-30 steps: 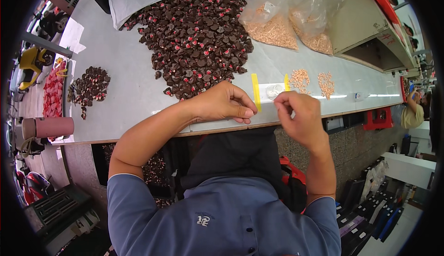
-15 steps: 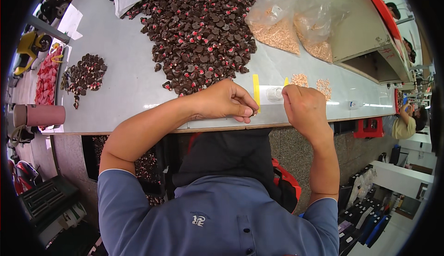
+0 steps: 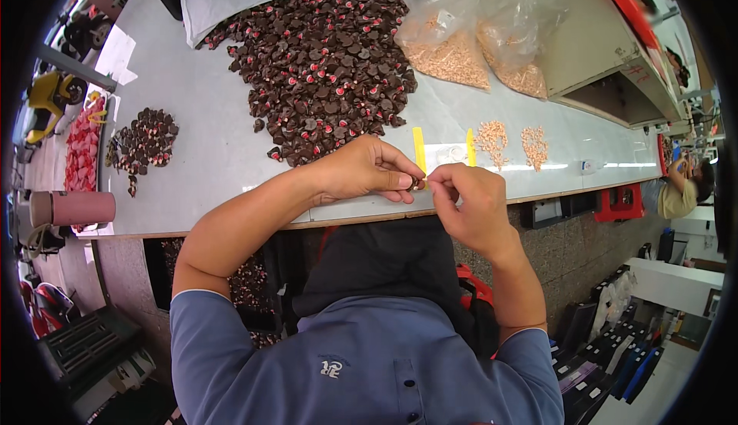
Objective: The recorder is manually sorting and picking small plastic components and placing them onto a yellow adhesive strip at a factory workbench.
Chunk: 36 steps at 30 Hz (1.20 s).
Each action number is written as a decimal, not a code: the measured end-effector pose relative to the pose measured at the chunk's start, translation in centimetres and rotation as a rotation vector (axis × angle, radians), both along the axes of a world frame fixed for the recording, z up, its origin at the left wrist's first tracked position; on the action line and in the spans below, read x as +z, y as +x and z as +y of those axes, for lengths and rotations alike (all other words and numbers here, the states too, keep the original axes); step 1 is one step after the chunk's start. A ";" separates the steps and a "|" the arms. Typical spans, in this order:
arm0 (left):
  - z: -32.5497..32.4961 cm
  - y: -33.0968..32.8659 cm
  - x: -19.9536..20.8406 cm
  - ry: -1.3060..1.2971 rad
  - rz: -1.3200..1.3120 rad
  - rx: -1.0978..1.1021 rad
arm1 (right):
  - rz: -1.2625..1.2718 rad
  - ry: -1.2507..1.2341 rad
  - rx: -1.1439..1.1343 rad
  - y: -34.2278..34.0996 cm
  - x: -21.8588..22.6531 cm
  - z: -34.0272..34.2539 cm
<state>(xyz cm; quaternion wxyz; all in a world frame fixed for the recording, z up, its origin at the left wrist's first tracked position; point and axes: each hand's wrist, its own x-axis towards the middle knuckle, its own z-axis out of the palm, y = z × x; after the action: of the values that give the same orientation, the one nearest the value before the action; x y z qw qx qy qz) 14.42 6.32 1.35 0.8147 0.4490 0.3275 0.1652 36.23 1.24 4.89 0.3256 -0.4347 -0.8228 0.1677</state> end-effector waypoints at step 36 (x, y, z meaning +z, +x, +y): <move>0.4 -0.4 0.2 -0.029 -0.057 -0.072 | 0.711 -0.240 -0.406 4.8 -3.8 -1.7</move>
<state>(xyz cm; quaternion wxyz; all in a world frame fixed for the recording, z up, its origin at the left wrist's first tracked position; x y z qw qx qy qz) 14.01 6.72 1.52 0.8357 0.4437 0.2901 0.1435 41.03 -0.47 1.11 0.5626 -0.5376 -0.5317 0.3343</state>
